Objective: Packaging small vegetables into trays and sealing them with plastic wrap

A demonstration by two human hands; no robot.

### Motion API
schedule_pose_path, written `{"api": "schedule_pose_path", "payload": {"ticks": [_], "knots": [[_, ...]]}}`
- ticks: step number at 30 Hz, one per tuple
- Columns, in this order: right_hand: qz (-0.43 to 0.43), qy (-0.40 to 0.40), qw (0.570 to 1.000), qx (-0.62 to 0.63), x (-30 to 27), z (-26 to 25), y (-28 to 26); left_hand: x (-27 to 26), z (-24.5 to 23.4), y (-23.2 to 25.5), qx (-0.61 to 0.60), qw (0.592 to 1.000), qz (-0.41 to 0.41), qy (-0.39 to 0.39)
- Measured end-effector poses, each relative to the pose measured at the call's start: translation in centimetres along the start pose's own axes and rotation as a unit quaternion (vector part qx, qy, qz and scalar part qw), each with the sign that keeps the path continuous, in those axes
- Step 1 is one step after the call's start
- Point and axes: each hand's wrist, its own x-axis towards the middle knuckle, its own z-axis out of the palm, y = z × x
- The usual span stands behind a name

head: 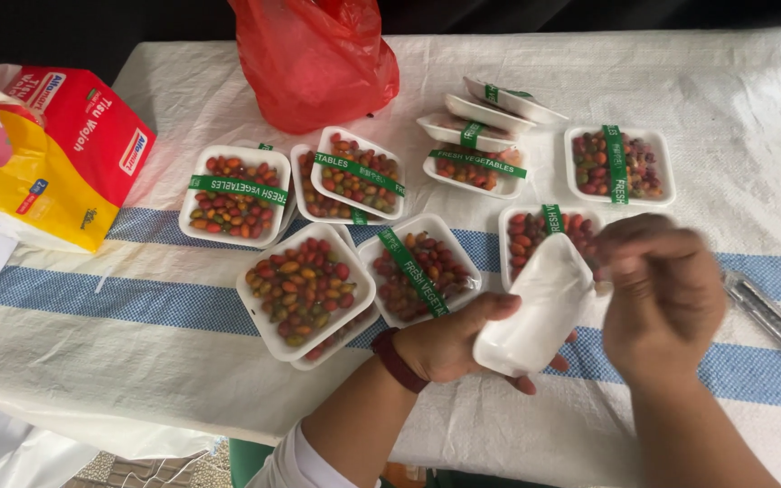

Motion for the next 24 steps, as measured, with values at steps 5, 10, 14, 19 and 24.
{"api": "schedule_pose_path", "payload": {"ticks": [5,10,14,19,24], "knots": [[0.052,0.003,0.999,-0.008,1.0,-1.5,0.5,-0.5,1.9,1.7,-0.136,0.987,0.055,-0.058],[-0.01,-0.143,0.98,-0.136,2.0,-0.3,-1.1,-0.9,2.6,2.2,-0.115,0.988,0.093,-0.035],[-0.049,-0.135,0.972,-0.184,1.9,0.0,-0.6,-1.0,2.3,2.0,-0.096,0.989,0.11,-0.018],[0.059,-0.068,0.996,0.0,1.2,0.2,-0.5,-0.3,0.8,1.3,-0.102,0.988,0.116,0.007],[0.095,-0.036,0.984,0.144,0.0,-0.4,0.2,0.7,-0.4,0.5,-0.033,0.973,0.192,0.123]]}}
